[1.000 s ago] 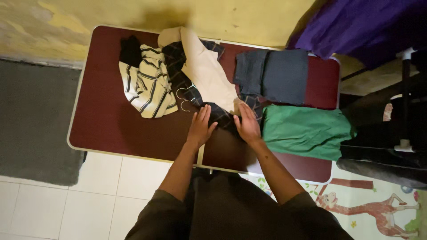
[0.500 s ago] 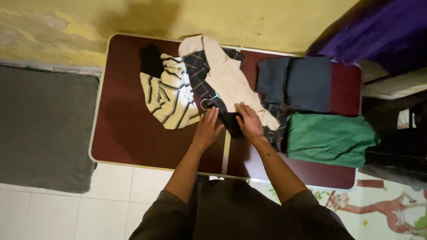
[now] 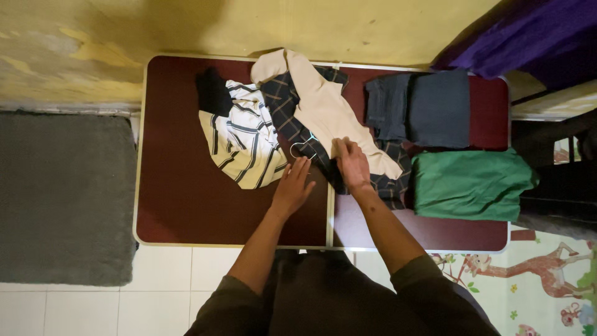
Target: The person picks up and folds items of clothing on a table, including a green cloth and several shirts, then places some of the shirts onto plastic hangers.
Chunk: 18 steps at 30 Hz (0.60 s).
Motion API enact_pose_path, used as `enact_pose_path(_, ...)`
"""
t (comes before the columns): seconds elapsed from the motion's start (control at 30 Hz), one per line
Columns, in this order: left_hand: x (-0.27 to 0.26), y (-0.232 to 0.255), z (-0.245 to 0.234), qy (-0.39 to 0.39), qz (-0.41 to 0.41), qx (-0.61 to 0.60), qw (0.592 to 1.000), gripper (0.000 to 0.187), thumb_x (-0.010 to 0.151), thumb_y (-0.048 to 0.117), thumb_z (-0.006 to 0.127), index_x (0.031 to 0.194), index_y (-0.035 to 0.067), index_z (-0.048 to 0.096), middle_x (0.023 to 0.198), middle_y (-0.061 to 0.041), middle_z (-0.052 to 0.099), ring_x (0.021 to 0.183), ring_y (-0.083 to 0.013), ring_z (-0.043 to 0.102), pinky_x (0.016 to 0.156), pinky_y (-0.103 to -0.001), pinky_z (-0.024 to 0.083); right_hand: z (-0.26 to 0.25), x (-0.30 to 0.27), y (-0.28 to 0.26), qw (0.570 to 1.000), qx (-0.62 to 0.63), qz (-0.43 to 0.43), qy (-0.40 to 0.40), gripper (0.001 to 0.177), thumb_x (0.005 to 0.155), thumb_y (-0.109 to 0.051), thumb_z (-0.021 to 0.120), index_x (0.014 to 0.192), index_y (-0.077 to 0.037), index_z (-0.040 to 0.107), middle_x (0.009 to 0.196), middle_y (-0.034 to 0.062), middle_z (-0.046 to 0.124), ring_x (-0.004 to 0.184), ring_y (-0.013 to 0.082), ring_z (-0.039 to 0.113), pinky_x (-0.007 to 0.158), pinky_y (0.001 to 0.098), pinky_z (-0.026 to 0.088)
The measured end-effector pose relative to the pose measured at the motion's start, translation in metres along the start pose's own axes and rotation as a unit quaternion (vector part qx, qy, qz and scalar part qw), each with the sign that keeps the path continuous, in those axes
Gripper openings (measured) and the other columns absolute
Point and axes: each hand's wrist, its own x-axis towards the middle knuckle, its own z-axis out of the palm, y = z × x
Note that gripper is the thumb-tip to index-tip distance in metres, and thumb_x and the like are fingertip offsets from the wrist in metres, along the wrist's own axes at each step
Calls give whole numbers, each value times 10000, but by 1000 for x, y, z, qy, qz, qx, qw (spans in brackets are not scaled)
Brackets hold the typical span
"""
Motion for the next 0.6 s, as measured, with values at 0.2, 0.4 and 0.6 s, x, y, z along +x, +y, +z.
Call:
enact_pose_path(0.2,-2,2,-11,33,-8,-8,999,657,969,302,655,1520,38,414,1591,-136,408,1496,-308,379,1215,-481,314,4,7,6,998,-58,8,-36,471,975,-87,574,1441,-103,506,1369,138,595,1138,356,599,977,454,498)
enact_pose_path(0.4,11,22,-35,109,27,30,993,631,966,220,647,1500,-27,420,1599,-186,391,1481,-341,395,1225,-505,308,-25,10,-2,998,41,-21,37,540,864,-20,581,1399,0,514,1302,234,574,1078,432,560,956,490,470)
enact_pose_path(0.6,22,45,-48,156,35,-14,987,559,974,178,663,1459,-32,481,1552,-190,449,1446,-355,441,1213,-497,358,-58,12,1,980,187,6,64,380,953,40,530,1333,30,520,1194,275,546,1120,477,524,979,495,439)
